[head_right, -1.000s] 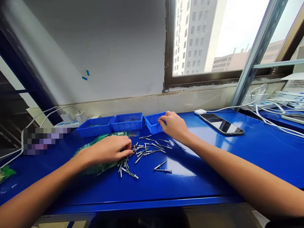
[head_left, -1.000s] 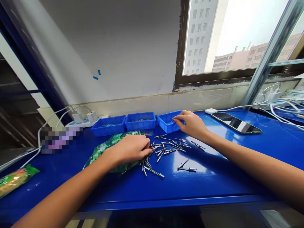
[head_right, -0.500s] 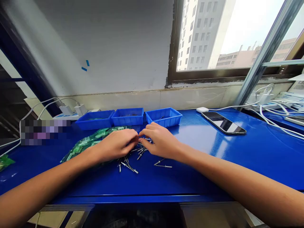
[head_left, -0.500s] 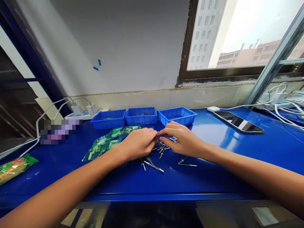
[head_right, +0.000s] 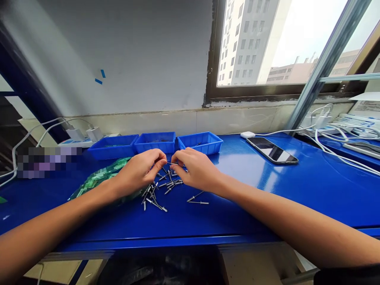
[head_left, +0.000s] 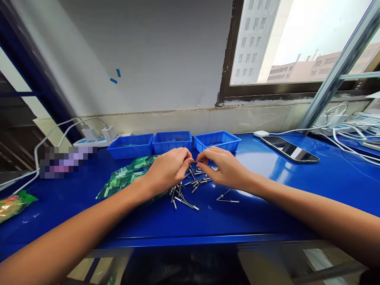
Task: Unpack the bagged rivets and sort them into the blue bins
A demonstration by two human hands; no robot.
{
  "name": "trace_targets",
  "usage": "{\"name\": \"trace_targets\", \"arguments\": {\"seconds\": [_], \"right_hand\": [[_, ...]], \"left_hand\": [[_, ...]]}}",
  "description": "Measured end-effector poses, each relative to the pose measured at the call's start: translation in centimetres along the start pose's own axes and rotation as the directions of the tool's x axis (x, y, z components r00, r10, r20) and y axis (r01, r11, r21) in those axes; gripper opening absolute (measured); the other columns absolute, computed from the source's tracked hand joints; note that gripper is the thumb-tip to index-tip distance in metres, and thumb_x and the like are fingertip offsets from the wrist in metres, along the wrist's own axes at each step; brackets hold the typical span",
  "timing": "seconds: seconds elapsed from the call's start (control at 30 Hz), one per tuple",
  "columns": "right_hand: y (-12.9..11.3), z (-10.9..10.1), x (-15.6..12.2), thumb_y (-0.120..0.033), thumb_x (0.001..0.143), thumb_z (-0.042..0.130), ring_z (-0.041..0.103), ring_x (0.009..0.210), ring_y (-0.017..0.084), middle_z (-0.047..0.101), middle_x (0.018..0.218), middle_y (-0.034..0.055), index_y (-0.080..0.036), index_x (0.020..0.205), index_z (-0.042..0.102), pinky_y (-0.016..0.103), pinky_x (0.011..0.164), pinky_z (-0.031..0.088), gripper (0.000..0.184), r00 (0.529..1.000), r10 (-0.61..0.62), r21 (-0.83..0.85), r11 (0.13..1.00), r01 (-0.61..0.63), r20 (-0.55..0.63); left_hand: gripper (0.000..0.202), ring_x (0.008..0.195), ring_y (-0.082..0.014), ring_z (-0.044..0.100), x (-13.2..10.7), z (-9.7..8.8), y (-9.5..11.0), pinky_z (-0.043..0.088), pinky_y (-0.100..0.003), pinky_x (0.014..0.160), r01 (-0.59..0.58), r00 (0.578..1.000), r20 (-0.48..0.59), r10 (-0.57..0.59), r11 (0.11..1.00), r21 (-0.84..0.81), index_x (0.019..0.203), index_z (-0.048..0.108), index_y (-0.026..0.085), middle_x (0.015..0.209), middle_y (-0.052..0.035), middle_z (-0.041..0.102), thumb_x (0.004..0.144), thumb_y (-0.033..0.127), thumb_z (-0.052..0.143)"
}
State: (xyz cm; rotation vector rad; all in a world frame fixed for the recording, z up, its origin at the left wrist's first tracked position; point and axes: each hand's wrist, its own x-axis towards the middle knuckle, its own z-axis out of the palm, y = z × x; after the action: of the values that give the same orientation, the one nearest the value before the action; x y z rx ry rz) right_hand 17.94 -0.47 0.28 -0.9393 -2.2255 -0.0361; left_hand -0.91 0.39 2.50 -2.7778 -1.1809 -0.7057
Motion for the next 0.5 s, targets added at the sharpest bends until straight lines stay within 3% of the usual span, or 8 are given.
{"name": "trace_targets", "arguments": {"seconds": [0.17,0.27,0.33,0.4,0.5], "right_hand": [[0.1,-0.3,0.2,-0.021,0.085,0.046,0.052,0.071,0.015,0.061,0.076,0.0041,-0.017,0.082,0.056,0.028,0.065,0.039,0.011,0.999,0.014,-0.023,1.000,-0.015,-0.052],[0.8,-0.7,0.5,-0.022,0.086,0.043,0.052,0.070,0.015,0.061,0.075,0.0042,-0.018,0.077,0.055,0.029,0.063,0.039,0.016,0.992,0.022,-0.054,0.998,-0.029,-0.127],[1.8,-1.0,0.8,-0.024,0.086,0.042,0.052,0.067,0.015,0.060,0.071,0.0041,-0.019,0.072,0.054,0.029,0.062,0.039,0.019,0.978,0.064,-0.084,0.993,-0.083,-0.200],[3.0,-1.4,1.1,-0.026,0.085,0.043,0.052,0.064,0.016,0.059,0.068,0.0037,-0.020,0.069,0.052,0.029,0.061,0.039,0.020,0.955,0.118,-0.118,0.981,-0.155,-0.271],[5.1,-1.6,1.3,-0.028,0.082,0.048,0.052,0.067,0.018,0.060,0.071,0.0047,-0.020,0.070,0.054,0.031,0.061,0.040,0.016,0.929,0.167,-0.163,0.959,-0.231,-0.329]], "left_hand": [[0.018,0.069,-0.0148,0.054,0.1,-0.3,0.1,0.037,-0.026,0.059,0.014,1.000,0.007,-0.014,1.000,0.008,0.086,0.052,0.017,0.082,-0.0032,0.061,0.091,0.028,0.038],[0.022,0.077,-0.0168,0.056,0.0,-1.8,-0.2,0.039,-0.027,0.063,0.018,0.992,0.121,-0.027,0.997,0.075,0.094,0.054,0.018,0.088,-0.0037,0.062,0.090,0.035,0.040],[0.028,0.082,-0.0188,0.057,-0.3,-3.2,-0.6,0.039,-0.028,0.066,0.026,0.955,0.290,-0.066,0.990,0.139,0.098,0.056,0.019,0.093,-0.0045,0.062,0.088,0.041,0.041],[0.033,0.086,-0.0200,0.058,-0.7,-4.5,-1.2,0.040,-0.028,0.070,0.037,0.879,0.463,-0.112,0.985,0.168,0.101,0.058,0.020,0.098,-0.0052,0.063,0.087,0.045,0.042],[0.037,0.093,-0.0208,0.057,-1.2,-5.2,-2.0,0.040,-0.029,0.076,0.063,0.832,0.534,-0.150,0.982,0.178,0.109,0.057,0.022,0.106,-0.0058,0.061,0.086,0.047,0.042]]}}
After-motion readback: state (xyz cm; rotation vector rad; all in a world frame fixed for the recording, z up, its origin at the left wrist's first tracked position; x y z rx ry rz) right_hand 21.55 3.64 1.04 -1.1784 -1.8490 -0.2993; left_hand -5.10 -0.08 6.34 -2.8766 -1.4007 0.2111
